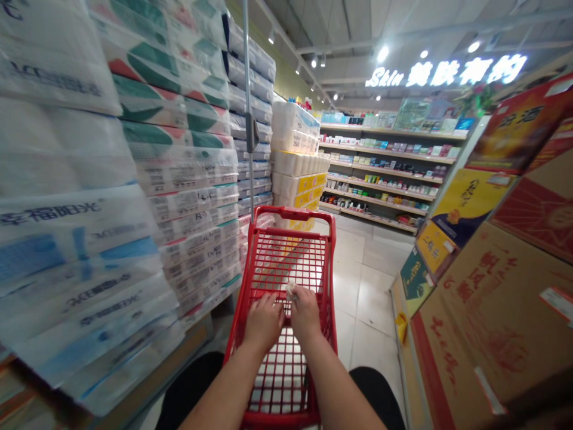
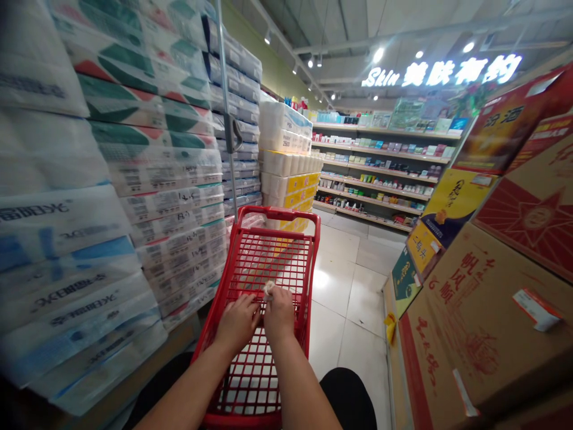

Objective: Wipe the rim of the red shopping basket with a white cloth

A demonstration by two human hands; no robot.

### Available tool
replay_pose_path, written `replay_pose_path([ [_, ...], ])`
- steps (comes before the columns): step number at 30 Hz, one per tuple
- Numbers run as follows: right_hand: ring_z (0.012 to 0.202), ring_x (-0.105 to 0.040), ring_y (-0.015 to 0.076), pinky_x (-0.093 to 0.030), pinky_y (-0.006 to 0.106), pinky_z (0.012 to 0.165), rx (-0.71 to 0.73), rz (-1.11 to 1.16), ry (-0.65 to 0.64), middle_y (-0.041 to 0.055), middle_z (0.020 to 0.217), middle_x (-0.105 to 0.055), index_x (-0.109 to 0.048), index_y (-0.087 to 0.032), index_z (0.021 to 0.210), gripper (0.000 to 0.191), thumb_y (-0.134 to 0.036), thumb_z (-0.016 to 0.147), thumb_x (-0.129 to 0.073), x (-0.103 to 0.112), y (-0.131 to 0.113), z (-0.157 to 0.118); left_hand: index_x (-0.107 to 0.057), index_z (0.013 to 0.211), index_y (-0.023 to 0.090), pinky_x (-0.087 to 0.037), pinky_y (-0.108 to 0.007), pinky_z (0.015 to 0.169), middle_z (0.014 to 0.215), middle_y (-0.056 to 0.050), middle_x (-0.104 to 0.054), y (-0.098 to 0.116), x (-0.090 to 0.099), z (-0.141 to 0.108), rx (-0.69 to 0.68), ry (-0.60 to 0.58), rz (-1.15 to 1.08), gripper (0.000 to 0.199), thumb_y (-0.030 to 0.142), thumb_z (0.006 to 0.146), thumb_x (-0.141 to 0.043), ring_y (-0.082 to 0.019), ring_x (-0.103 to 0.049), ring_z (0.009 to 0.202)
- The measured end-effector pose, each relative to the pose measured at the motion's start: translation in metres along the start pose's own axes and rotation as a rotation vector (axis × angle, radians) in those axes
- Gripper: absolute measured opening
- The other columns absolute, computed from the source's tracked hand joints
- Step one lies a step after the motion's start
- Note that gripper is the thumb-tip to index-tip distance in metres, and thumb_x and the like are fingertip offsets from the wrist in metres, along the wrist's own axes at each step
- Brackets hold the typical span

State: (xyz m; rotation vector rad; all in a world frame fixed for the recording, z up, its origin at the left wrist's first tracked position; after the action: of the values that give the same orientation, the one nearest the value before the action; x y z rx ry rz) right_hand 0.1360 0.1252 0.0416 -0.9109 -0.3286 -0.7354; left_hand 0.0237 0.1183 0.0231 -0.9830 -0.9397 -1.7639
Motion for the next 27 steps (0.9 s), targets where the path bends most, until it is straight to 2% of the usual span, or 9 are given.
replay_pose_path([
  [2,0.098,-0.052,0.0215,-0.041,0.034,0.087,-0.021,-0.025,0.07,0.0062,0.103,-0.062,-0.061,-0.021,0.092,0.027,-0.003,0.078,-0.046,0.007,0.002,0.0,-0.07,0.095,0.022,-0.043,-0.045,0.094,0.124,-0.009,-0.061,0.0,0.0,0.0,-0.002,0.009,0.004,0.028,0.022,0.087,-0.043,-0.027,-0.051,0.117],
  [3,0.1,-0.051,0.0219,-0.041,0.035,0.089,-0.014,-0.035,0.064,0.0064,0.106,-0.061,-0.06,-0.021,0.091,0.028,-0.002,0.077,-0.046,0.006,0.001,0.0,-0.07,0.096,0.022,-0.044,-0.046,0.093,0.124,-0.009,-0.061,0.0,0.0,0.0,-0.004,0.009,0.006,0.028,0.023,0.087,-0.043,-0.027,-0.051,0.117],
  [7,0.096,-0.051,0.0217,-0.042,0.033,0.085,0.058,-0.016,-0.098,0.0042,0.098,-0.062,-0.06,-0.022,0.085,0.022,-0.004,0.076,-0.05,-0.009,-0.008,-0.003,-0.069,0.1,0.02,-0.044,-0.046,0.093,0.123,-0.008,-0.062,0.0,-0.001,0.001,-0.004,-0.012,0.005,0.029,0.023,0.087,-0.044,-0.028,-0.051,0.117],
  [9,0.093,-0.051,0.0216,-0.042,0.034,0.084,0.038,-0.013,-0.087,0.0045,0.096,-0.062,-0.059,-0.021,0.085,0.019,-0.006,0.078,-0.05,-0.009,-0.008,-0.003,-0.069,0.1,0.02,-0.044,-0.046,0.092,0.123,-0.009,-0.062,0.0,0.0,0.001,-0.004,-0.012,0.005,0.028,0.023,0.087,-0.044,-0.027,-0.052,0.117],
  [13,0.109,-0.046,0.0263,-0.038,0.042,0.093,-0.065,-0.108,0.045,0.0083,0.116,-0.059,-0.06,-0.021,0.093,0.018,-0.012,0.082,-0.049,0.004,0.0,-0.004,-0.07,0.097,0.022,-0.044,-0.046,0.093,0.124,-0.008,-0.061,0.0,0.001,0.0,-0.004,0.005,0.006,0.028,0.023,0.087,-0.043,-0.027,-0.05,0.118],
  [16,0.118,-0.041,0.0291,-0.034,0.045,0.099,-0.018,-0.133,-0.035,0.008,0.127,-0.054,-0.061,-0.022,0.095,0.021,-0.012,0.077,-0.056,-0.005,-0.003,-0.005,-0.069,0.101,0.022,-0.044,-0.046,0.093,0.124,-0.008,-0.061,0.001,-0.001,0.0,-0.008,-0.01,0.011,0.028,0.022,0.087,-0.044,-0.027,-0.051,0.117],
  [18,0.116,-0.043,0.0269,-0.037,0.042,0.098,0.017,-0.098,-0.088,0.0066,0.125,-0.055,-0.061,-0.022,0.092,0.024,-0.007,0.075,-0.053,-0.011,-0.004,-0.006,-0.069,0.101,0.022,-0.044,-0.046,0.092,0.123,-0.008,-0.062,0.001,-0.001,0.0,-0.009,-0.013,0.013,0.028,0.023,0.087,-0.044,-0.027,-0.051,0.117],
  [23,0.103,-0.049,0.0225,-0.041,0.035,0.089,-0.046,-0.053,-0.005,0.006,0.111,-0.06,-0.06,-0.021,0.086,0.03,0.002,0.072,-0.046,-0.002,0.002,-0.003,-0.069,0.098,0.021,-0.043,-0.046,0.094,0.125,-0.008,-0.061,0.0,0.001,-0.001,-0.004,-0.007,0.019,0.029,0.023,0.088,-0.042,-0.027,-0.05,0.119],
  [27,0.091,-0.052,0.02,-0.041,0.031,0.081,0.045,-0.001,-0.107,0.002,0.093,-0.064,-0.058,-0.022,0.073,0.023,-0.001,0.077,-0.049,-0.01,-0.008,-0.003,-0.068,0.104,0.022,-0.043,-0.046,0.094,0.125,-0.006,-0.061,-0.001,-0.001,-0.002,-0.003,-0.03,0.003,0.03,0.023,0.088,-0.042,-0.027,-0.05,0.119],
])
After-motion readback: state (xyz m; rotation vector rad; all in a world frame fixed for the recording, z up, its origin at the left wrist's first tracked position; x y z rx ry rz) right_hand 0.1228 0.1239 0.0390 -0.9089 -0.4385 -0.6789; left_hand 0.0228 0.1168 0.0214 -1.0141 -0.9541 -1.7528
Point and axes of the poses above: each hand's wrist, its own z-axis towards the middle knuckle, its own x-axis out of the back of the hand, y = z × x, the point moved 9 cm from there along z, towards the middle knuckle
